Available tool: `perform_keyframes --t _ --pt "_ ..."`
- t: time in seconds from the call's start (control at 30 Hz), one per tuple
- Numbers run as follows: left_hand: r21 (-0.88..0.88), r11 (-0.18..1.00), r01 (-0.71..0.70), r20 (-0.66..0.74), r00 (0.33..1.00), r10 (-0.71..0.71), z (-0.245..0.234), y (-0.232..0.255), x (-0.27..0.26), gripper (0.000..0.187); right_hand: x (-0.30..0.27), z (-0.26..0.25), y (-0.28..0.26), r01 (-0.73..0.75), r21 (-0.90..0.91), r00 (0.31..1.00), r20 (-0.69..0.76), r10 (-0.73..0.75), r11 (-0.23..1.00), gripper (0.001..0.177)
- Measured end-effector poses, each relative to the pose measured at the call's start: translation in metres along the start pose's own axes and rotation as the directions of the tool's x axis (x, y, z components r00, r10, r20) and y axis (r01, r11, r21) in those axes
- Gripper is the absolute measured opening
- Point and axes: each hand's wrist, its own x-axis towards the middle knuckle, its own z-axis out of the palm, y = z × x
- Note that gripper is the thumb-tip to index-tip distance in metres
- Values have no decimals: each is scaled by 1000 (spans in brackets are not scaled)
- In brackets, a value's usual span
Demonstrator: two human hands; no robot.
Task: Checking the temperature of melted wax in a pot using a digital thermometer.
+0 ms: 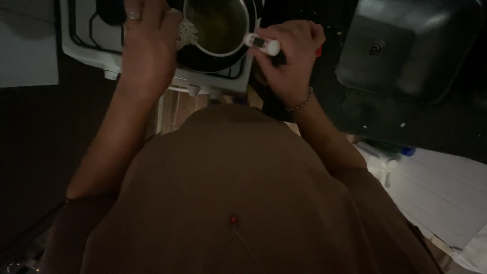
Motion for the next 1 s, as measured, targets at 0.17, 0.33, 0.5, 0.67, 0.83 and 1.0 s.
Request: perform_keyframes --t 0.17,0.33,0.5,0.67,0.83,1.0 --pt "-92 995 28 21 999 -26 1 1 -4 47 3 0 11 -40 49 999 -1 40 998 32" --pt "2 1000 2 9 1000 -2 6 -4 0 46 15 -3 11 60 -5 995 -80 -60 998 35" --pt "161 985 -57 10 998 56 -2 2 11 42 11 -5 11 14 116 995 -99 -3 993 37" --pt "-88 996 23 8 1000 -22 13 -7 5 46 10 -7 15 17 140 996 -92 -4 990 38" --pt "-35 999 30 -2 1000 -30 14 -2 13 50 11 -10 10 -28 114 998 -56 35 993 36" --pt "-7 1000 18 0 1000 -18 18 -2 15 53 28 -12 -5 56 -99 997 -47 -61 993 35"
